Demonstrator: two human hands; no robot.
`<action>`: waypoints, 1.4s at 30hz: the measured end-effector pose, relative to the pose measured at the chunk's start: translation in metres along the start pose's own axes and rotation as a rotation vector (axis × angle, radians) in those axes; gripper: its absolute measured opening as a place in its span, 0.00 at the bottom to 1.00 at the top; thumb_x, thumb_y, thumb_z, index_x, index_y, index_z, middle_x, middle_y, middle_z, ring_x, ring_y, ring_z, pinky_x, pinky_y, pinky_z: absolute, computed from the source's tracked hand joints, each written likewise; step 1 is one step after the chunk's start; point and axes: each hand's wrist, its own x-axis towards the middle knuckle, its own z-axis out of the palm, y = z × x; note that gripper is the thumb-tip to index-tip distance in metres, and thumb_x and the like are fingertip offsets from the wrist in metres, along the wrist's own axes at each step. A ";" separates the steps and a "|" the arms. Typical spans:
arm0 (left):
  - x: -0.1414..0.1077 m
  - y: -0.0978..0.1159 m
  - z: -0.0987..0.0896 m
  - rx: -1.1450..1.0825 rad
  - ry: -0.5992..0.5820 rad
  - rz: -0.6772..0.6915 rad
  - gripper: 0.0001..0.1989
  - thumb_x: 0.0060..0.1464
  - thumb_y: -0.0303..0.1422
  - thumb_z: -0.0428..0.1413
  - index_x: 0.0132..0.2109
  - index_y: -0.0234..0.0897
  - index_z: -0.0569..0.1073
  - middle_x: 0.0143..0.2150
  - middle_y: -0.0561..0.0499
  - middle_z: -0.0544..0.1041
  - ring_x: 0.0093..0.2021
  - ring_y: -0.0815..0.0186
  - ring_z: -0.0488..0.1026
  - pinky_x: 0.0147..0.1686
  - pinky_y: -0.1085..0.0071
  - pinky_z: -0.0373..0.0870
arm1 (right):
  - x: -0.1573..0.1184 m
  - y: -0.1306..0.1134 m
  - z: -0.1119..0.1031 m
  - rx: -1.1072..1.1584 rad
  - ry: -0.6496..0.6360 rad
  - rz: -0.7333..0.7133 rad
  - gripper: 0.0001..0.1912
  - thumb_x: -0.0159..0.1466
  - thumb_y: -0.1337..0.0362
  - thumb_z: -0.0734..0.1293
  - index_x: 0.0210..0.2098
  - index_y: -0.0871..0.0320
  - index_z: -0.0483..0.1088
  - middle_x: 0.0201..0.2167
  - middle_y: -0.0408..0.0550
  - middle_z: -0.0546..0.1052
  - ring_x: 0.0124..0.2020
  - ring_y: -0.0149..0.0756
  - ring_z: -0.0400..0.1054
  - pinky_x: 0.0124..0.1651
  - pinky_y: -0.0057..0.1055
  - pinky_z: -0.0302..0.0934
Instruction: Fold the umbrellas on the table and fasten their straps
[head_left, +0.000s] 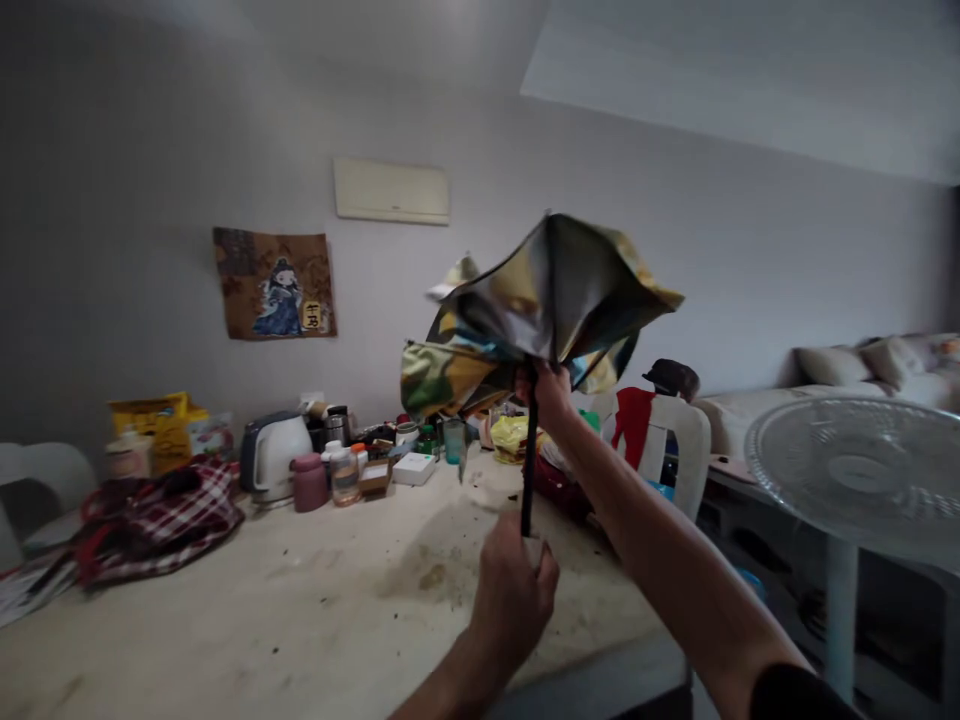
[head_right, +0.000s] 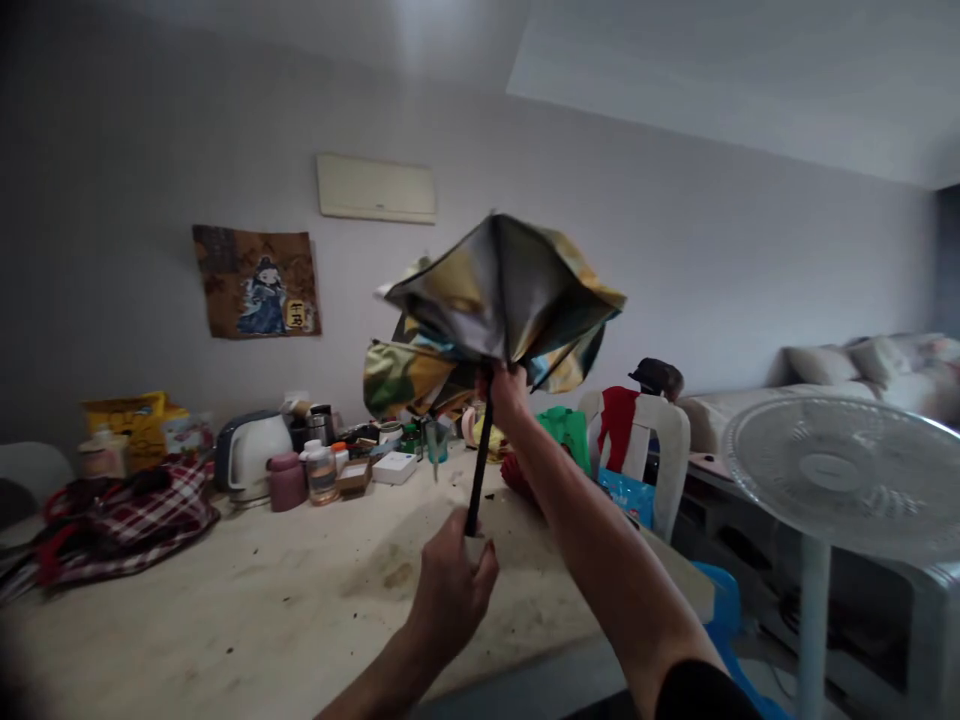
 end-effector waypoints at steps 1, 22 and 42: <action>-0.002 0.001 -0.002 0.000 -0.003 -0.004 0.05 0.52 0.29 0.50 0.39 0.38 0.65 0.32 0.46 0.73 0.34 0.57 0.72 0.33 0.66 0.65 | 0.009 -0.004 0.001 0.005 0.005 0.011 0.14 0.59 0.60 0.67 0.26 0.55 0.57 0.14 0.34 0.62 0.12 0.21 0.52 0.14 0.19 0.48; -0.031 0.000 0.009 -0.133 -0.178 -0.175 0.11 0.50 0.32 0.55 0.42 0.35 0.68 0.38 0.41 0.73 0.39 0.55 0.72 0.39 0.61 0.66 | -0.009 -0.033 -0.016 0.361 -0.447 0.376 0.10 0.50 0.63 0.63 0.33 0.58 0.65 0.25 0.48 0.73 0.22 0.31 0.63 0.19 0.23 0.56; 0.071 -0.065 -0.049 -1.346 -0.078 -0.833 0.12 0.59 0.36 0.55 0.37 0.29 0.75 0.36 0.43 0.77 0.37 0.65 0.75 0.38 0.71 0.71 | -0.029 0.026 -0.001 0.455 -0.282 0.656 0.10 0.63 0.70 0.62 0.28 0.57 0.57 0.20 0.38 0.61 0.16 0.22 0.51 0.12 0.13 0.45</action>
